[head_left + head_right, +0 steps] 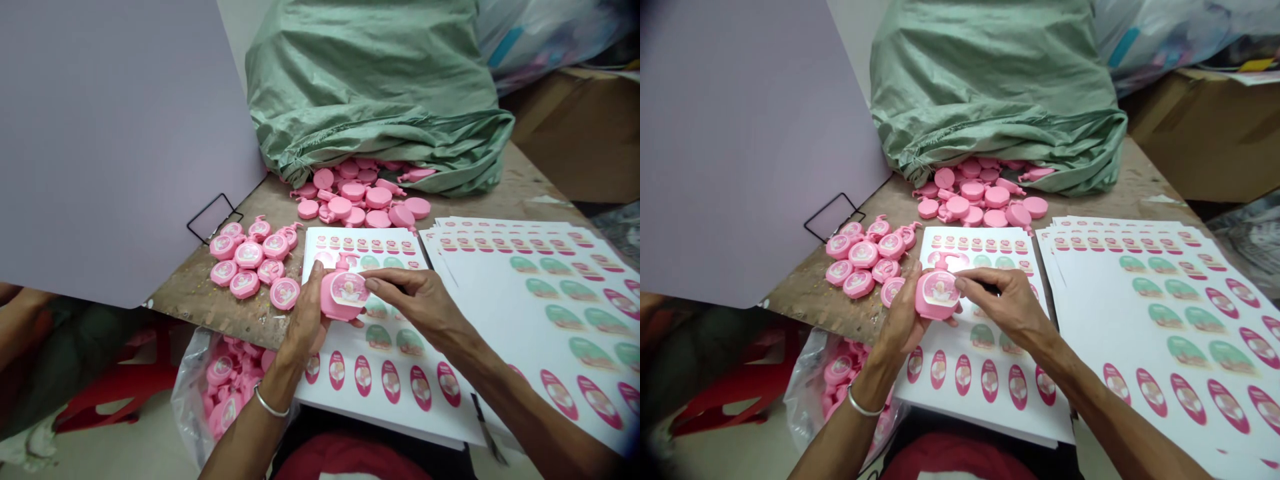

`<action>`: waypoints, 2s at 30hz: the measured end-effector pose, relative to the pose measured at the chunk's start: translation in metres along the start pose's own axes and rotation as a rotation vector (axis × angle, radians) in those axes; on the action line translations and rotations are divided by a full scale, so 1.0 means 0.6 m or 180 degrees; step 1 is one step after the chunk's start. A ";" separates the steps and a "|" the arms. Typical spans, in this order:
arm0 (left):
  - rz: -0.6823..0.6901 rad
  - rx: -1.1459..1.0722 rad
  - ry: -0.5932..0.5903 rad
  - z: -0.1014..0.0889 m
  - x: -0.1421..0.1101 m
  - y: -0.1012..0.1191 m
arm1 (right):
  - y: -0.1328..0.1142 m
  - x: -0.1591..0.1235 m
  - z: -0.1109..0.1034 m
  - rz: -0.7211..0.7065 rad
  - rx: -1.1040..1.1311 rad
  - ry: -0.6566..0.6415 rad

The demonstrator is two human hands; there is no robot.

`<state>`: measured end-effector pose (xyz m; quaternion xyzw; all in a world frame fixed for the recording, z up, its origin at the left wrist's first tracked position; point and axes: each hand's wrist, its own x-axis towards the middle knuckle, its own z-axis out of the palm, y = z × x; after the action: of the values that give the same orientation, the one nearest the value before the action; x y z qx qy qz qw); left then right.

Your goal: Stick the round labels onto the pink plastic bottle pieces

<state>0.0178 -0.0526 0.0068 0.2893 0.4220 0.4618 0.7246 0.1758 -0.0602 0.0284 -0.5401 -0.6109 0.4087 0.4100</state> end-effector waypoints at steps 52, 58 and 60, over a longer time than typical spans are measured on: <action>0.0309 0.1169 -0.0038 -0.068 -0.055 0.028 | 0.114 0.059 0.014 -0.0650 -0.1720 0.0814; 0.1776 0.3370 0.1245 -0.184 -0.023 0.052 | 0.169 0.086 -0.018 -0.1213 -0.3568 0.0957; 0.2003 0.4019 0.1340 -0.205 -0.015 0.052 | 0.140 0.084 -0.007 -0.1267 -0.3725 0.1018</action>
<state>-0.1052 -0.0445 -0.0235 0.6641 0.6347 0.3628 0.1568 0.2031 -0.0029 -0.0460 -0.6052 -0.7529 -0.1622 0.2013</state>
